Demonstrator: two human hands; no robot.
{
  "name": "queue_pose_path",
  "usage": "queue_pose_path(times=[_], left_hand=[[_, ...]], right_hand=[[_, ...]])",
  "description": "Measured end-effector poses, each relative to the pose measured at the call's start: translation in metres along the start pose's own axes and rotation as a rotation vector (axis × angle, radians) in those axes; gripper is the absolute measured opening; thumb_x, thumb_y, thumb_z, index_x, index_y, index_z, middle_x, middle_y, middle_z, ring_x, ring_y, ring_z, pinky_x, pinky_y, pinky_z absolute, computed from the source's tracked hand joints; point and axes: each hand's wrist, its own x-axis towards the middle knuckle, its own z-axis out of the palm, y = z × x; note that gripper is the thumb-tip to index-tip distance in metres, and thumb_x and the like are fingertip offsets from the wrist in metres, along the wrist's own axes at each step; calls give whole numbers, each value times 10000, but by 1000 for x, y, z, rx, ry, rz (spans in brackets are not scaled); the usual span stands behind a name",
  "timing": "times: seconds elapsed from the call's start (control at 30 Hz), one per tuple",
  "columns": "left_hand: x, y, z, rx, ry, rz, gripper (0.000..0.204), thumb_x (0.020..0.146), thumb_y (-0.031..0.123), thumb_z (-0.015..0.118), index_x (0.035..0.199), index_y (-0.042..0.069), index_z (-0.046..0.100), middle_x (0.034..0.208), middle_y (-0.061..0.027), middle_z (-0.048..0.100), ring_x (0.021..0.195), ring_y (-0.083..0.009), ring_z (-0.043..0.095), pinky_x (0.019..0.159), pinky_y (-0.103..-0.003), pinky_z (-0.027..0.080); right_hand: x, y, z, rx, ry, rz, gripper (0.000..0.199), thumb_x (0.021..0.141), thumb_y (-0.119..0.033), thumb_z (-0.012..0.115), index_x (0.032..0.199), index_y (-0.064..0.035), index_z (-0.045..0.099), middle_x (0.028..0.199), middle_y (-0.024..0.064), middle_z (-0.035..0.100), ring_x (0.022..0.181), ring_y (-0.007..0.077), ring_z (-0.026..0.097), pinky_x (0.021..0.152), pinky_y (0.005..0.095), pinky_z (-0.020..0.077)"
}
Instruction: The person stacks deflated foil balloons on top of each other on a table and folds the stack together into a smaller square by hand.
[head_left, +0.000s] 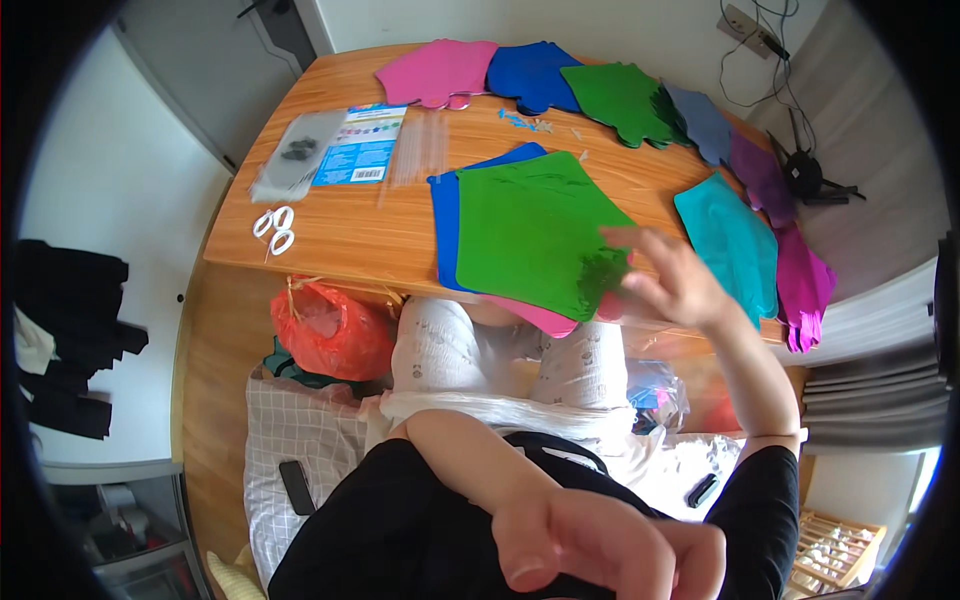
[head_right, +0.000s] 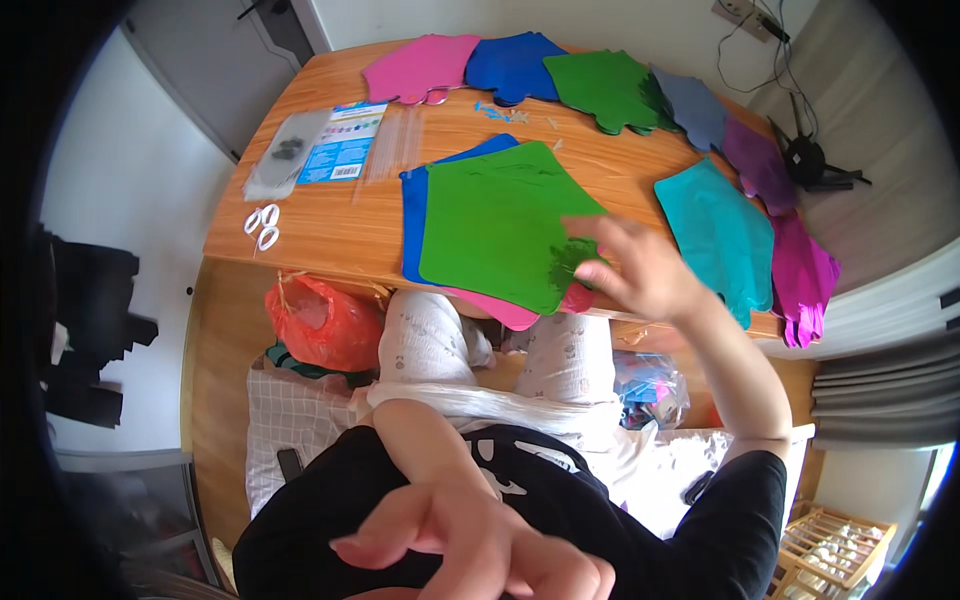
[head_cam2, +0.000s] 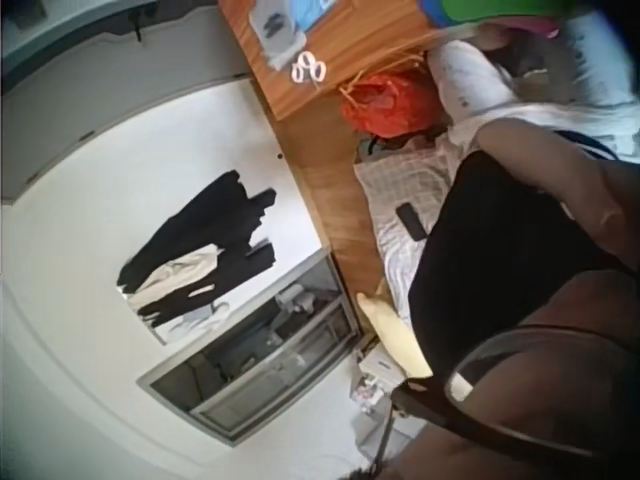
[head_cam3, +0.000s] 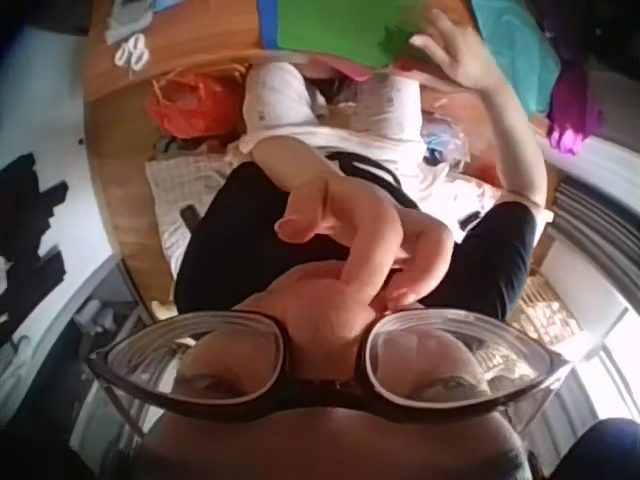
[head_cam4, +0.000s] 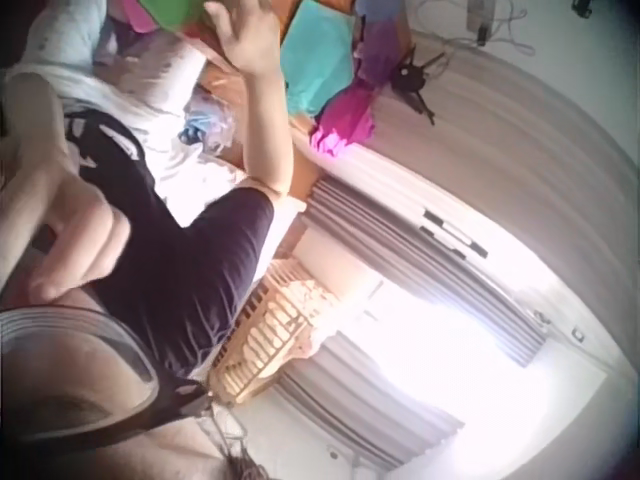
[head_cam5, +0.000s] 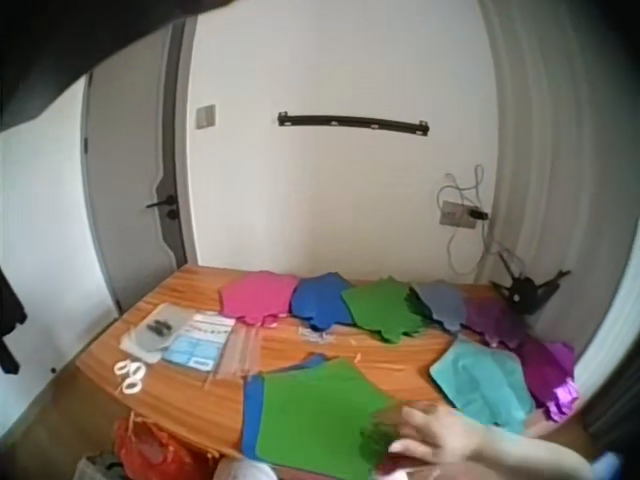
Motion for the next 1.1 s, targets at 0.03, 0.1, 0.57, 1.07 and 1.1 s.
queue_pose_path(times=[0.03, 0.1, 0.57, 1.07, 1.1], left_hand=[[1, -2, 3, -70, 29, -35, 674, 1003, 664, 478, 1176, 51, 701, 1201, -135, 532, 1056, -241, 533, 947, -362, 470], [4, -1, 1, -154, 54, -74, 671, 1015, 660, 455, 1142, 56, 719, 1186, -129, 532, 1024, -233, 535, 921, -342, 470], [31, 17, 8, 384, 479, 31, 622, 1061, 608, 381, 990, 124, 765, 1146, -96, 557, 1017, -167, 536, 857, -287, 448], [12, 85, -77, 985, 2, 204, 371, 1030, 502, 541, 988, 188, 735, 1121, -10, 599, 1044, -153, 524, 879, -291, 417], [14, 88, -80, 1028, -130, 226, 547, 1067, 559, 440, 992, 132, 773, 1120, -68, 568, 1054, -159, 517, 865, -283, 432]], right_hand=[[1, 9, -8, -26, 29, 89, 435, 1027, -347, 594, 1276, 9, 582, 1363, 189, 625, 1259, 372, 593, 1044, 448, 479], [5, 36, -23, -127, 134, 192, 414, 1022, -326, 610, 1264, 9, 596, 1310, 182, 653, 1217, 342, 623, 1017, 426, 490], [63, 292, -76, -535, 611, 643, 322, 934, -283, 661, 1186, -87, 707, 1114, 187, 728, 1050, 389, 675, 905, 462, 535], [51, 326, -120, 239, 678, 911, 328, 815, -342, 868, 977, -95, 725, 805, -30, 659, 736, 104, 603, 700, 334, 507], [46, 327, -124, 388, 720, 915, 329, 802, -345, 884, 965, -118, 712, 797, -56, 627, 738, 75, 571, 692, 316, 495]])
